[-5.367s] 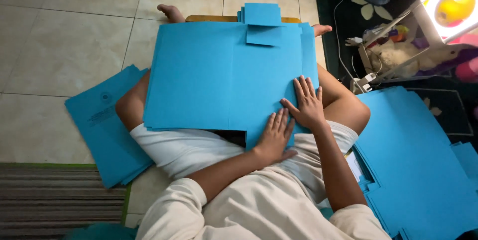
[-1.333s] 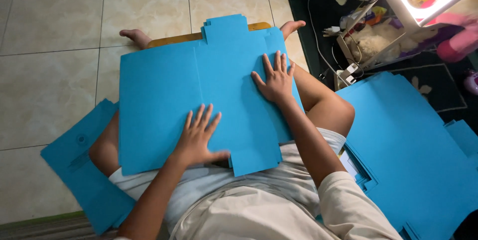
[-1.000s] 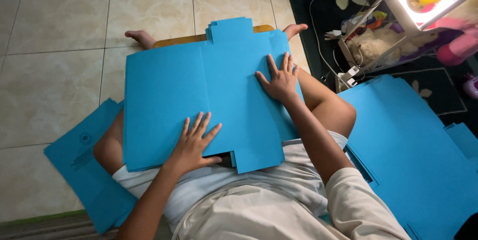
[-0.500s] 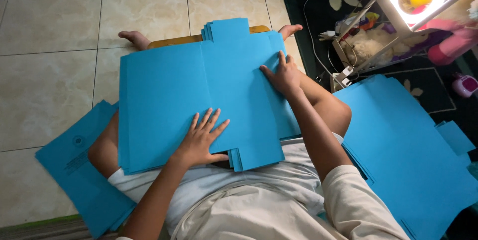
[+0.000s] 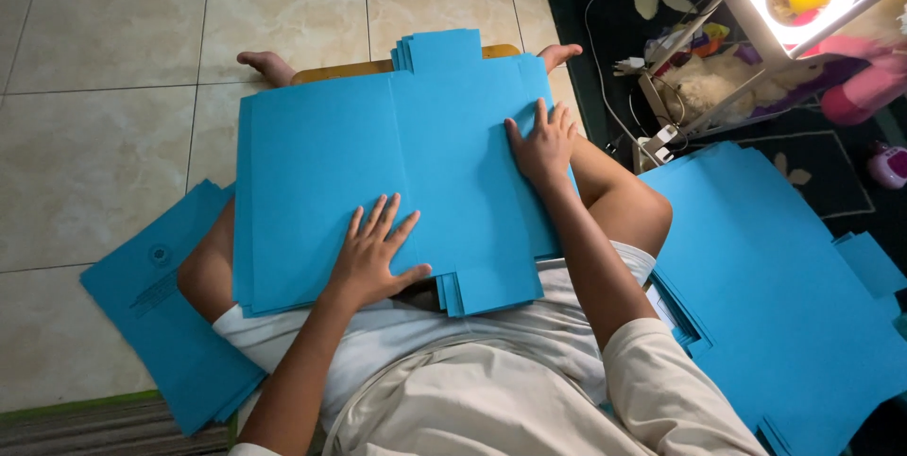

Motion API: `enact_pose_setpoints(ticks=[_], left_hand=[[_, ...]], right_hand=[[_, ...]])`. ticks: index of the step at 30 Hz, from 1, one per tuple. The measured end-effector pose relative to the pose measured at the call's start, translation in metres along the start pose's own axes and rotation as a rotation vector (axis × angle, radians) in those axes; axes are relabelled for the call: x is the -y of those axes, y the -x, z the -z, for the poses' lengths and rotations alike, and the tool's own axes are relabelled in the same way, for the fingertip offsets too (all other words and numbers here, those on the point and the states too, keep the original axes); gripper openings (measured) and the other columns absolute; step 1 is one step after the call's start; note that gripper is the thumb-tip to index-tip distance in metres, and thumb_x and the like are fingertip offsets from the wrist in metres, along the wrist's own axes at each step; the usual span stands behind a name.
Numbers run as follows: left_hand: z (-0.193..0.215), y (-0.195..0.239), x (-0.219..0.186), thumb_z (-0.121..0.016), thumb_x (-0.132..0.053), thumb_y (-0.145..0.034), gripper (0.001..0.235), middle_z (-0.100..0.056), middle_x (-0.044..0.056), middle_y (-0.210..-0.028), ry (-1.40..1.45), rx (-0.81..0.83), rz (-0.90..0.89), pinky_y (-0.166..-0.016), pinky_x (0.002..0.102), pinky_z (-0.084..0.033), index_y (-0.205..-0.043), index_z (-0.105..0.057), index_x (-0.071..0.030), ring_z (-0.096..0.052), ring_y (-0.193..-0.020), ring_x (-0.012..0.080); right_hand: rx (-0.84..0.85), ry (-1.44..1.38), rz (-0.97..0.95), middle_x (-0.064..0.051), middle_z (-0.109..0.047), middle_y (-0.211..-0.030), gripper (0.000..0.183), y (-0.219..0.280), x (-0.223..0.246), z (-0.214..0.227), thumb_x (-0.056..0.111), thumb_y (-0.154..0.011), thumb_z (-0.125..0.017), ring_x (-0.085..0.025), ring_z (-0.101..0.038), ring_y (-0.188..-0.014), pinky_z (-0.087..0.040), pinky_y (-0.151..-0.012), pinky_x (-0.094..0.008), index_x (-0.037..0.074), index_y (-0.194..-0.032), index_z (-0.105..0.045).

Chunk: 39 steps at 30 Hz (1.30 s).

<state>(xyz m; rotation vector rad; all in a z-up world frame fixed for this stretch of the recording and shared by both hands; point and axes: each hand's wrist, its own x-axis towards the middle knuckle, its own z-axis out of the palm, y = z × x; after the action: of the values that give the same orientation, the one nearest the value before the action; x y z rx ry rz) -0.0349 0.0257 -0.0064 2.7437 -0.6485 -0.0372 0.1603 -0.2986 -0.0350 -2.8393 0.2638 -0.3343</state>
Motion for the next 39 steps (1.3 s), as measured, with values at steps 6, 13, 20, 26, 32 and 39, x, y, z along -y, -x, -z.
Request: enact_pose_setpoints(ticks=[6, 13, 20, 26, 32, 39], left_hand=[[0.023, 0.017, 0.036, -0.055, -0.071, -0.091, 0.077, -0.042, 0.018, -0.161, -0.074, -0.141, 0.076, -0.114, 0.070, -0.028, -0.153, -0.051, -0.025, -0.038, -0.149, 0.0398], [0.102, 0.121, 0.148, -0.052, -0.053, -0.101, 0.078, -0.026, 0.024, -0.165, 0.173, -0.304, 1.206, -0.117, 0.065, -0.019, -0.162, -0.029, -0.008, -0.022, -0.150, 0.0450], [-0.056, 0.255, 0.207, -0.064, -0.082, -0.068, 0.132, -0.020, 0.021, -0.167, 0.308, -0.127, 1.821, -0.120, 0.062, -0.027, -0.163, -0.006, -0.011, -0.021, -0.152, 0.0418], [-0.046, 0.256, 0.223, -0.094, -0.068, -0.054, 0.123, -0.059, 0.030, -0.135, 0.191, -0.307, 1.744, -0.079, 0.070, -0.058, -0.139, -0.054, 0.010, -0.060, -0.114, 0.0535], [-0.068, 0.268, 0.232, -0.089, -0.078, -0.059, 0.118, -0.053, 0.030, -0.130, 0.025, -0.366, 1.723, -0.082, 0.069, -0.053, -0.136, -0.052, 0.004, -0.056, -0.112, 0.0524], [-0.080, 0.280, 0.247, -0.086, -0.087, -0.054, 0.117, -0.060, 0.028, -0.121, -0.183, -0.367, 1.636, -0.082, 0.061, -0.050, -0.125, -0.062, 0.003, -0.059, -0.105, 0.0489]], right_hand=[[-0.299, -0.054, 0.331, -0.020, -0.063, -0.142, 0.052, -0.004, -0.007, -0.020, 0.037, -0.096, -0.071, -0.037, -0.052, -0.140, -0.034, -0.118, -0.057, 0.011, -0.140, -0.062], [-0.172, -0.262, 0.426, -0.021, -0.067, -0.135, 0.032, 0.000, -0.005, -0.001, 0.023, -0.104, -0.056, -0.045, -0.052, -0.136, -0.040, -0.111, -0.059, 0.000, -0.120, -0.071], [-0.181, -0.258, 0.424, -0.022, -0.067, -0.134, 0.031, 0.000, -0.004, -0.002, 0.021, -0.102, -0.059, -0.043, -0.053, -0.136, -0.041, -0.112, -0.056, 0.000, -0.121, -0.071], [-0.166, -0.292, 0.421, -0.021, -0.067, -0.134, 0.032, 0.002, -0.002, 0.005, 0.020, -0.102, -0.055, -0.044, -0.052, -0.136, -0.040, -0.109, -0.061, -0.001, -0.121, -0.071], [-0.174, -0.285, 0.419, -0.021, -0.067, -0.135, 0.034, 0.000, -0.005, 0.000, 0.020, -0.101, -0.056, -0.043, -0.052, -0.136, -0.039, -0.111, -0.058, -0.001, -0.121, -0.071], [-0.200, -0.286, 0.444, -0.023, -0.068, -0.132, 0.032, 0.002, -0.003, 0.003, 0.019, -0.101, -0.058, -0.045, -0.054, -0.134, -0.041, -0.110, -0.057, -0.002, -0.120, -0.072]])
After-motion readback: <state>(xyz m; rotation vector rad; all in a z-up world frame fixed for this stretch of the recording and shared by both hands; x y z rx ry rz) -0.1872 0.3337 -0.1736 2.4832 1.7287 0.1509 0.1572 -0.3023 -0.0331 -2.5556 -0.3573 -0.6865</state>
